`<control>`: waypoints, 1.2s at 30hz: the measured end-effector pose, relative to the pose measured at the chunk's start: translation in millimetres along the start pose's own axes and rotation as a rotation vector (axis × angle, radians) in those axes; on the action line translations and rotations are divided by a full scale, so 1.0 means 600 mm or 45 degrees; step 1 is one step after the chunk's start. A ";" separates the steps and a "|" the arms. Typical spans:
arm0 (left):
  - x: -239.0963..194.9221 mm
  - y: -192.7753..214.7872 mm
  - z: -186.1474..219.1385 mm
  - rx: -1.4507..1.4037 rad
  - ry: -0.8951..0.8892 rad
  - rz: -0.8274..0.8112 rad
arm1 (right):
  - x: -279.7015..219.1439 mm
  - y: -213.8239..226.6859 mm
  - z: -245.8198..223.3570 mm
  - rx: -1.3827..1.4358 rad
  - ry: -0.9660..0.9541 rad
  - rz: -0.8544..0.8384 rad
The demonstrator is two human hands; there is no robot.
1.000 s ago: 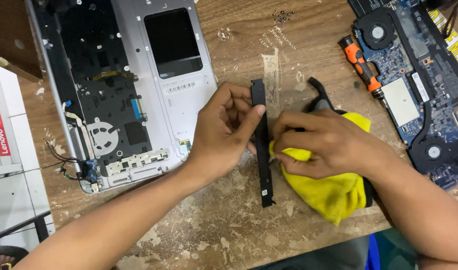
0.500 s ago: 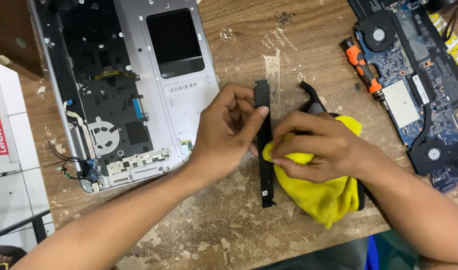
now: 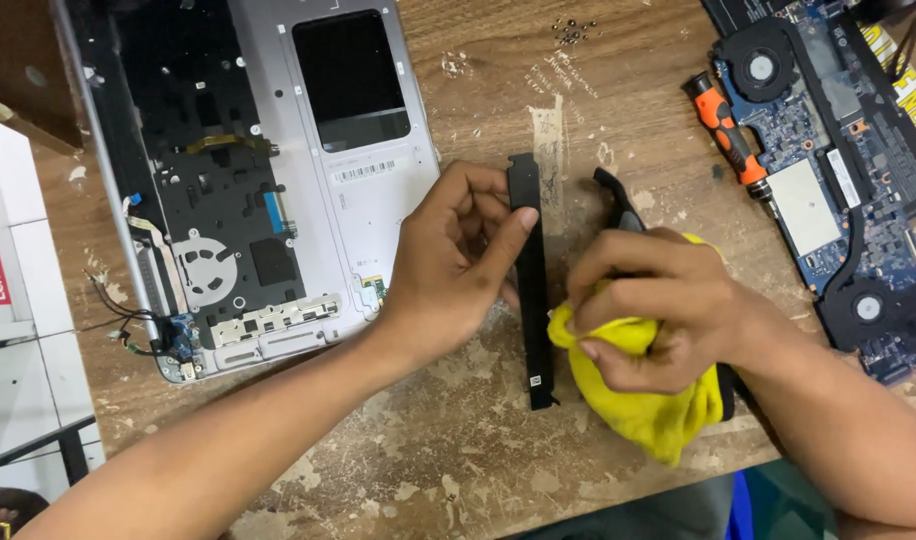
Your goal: The person wipes a black plastic laptop part with a yellow cloth, then cleans the laptop chassis and a small blue connector. The workspace contains disassembled laptop components and tools on a wooden table.
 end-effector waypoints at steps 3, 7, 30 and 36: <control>0.000 0.001 -0.001 -0.019 -0.060 -0.014 | 0.015 -0.012 -0.020 0.012 0.017 -0.220; 0.005 0.004 -0.006 0.121 -0.070 0.012 | 0.001 -0.027 -0.008 -0.105 -0.045 -0.410; 0.005 0.000 -0.008 -0.031 -0.037 -0.007 | -0.008 -0.024 0.006 0.050 -0.191 -0.677; 0.002 0.003 -0.002 0.023 -0.158 -0.044 | 0.023 -0.005 -0.020 0.360 -0.106 -0.572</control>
Point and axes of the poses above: each hand's wrist, its own x-axis towards the middle knuckle, its own y-axis out of the back of the hand, z = x × y, the point moved 4 cm from there along x, towards the middle knuckle, and after that the axes turned 4 degrees about -z, right-handed, at the moved point
